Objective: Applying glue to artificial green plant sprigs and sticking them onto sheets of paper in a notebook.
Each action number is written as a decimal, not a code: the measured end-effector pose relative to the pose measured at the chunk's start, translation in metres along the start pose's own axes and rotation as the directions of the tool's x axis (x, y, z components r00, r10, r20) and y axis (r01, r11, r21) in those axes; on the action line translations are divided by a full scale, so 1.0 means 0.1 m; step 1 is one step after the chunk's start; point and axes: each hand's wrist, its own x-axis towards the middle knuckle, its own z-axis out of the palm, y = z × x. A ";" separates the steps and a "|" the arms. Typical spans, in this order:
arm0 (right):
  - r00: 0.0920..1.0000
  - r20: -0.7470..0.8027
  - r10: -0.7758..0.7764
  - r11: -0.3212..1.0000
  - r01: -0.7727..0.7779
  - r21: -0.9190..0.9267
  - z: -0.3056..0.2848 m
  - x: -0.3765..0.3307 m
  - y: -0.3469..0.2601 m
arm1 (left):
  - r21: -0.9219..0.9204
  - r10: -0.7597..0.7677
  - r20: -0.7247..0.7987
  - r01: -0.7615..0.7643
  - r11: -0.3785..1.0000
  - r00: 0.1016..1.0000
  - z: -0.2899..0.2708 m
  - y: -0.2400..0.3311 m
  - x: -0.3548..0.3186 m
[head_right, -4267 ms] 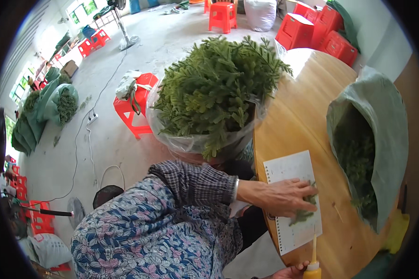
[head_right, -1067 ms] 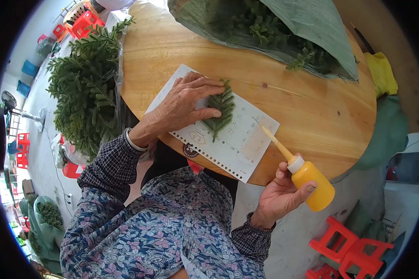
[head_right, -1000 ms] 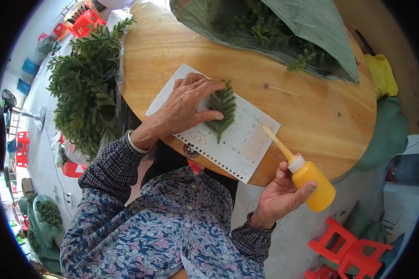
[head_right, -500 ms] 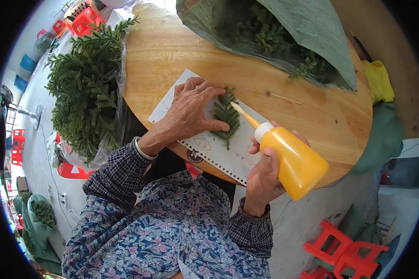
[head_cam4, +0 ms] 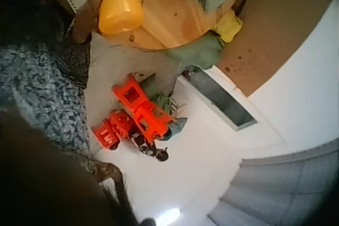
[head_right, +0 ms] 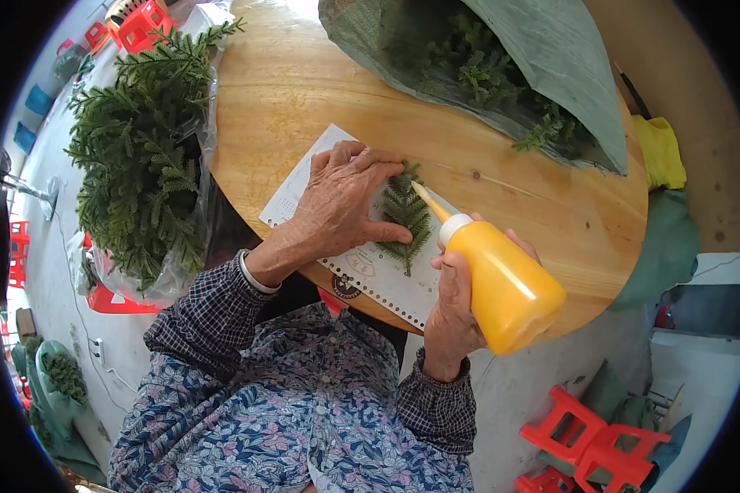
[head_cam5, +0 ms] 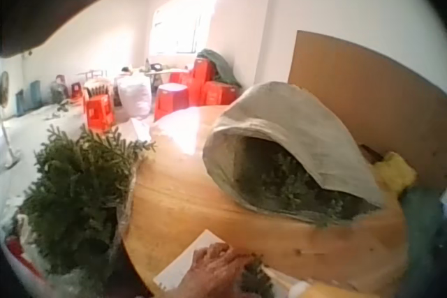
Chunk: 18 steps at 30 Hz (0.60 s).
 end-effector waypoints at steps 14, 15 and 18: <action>0.997 0.031 -0.072 0.974 0.077 -0.211 0.03 0.01 0.10 | -0.016 -0.015 0.019 0.016 1.000 1.000 0.00 0.03 0.01; 0.997 0.031 -0.074 0.971 0.079 -0.225 0.02 0.01 0.10 | -0.017 -0.015 0.017 0.016 1.000 1.000 -0.01 0.03 0.01; 0.996 0.031 -0.078 0.960 0.084 -0.266 0.00 0.00 0.08 | -0.020 -0.015 0.012 0.015 1.000 1.000 -0.01 0.03 0.01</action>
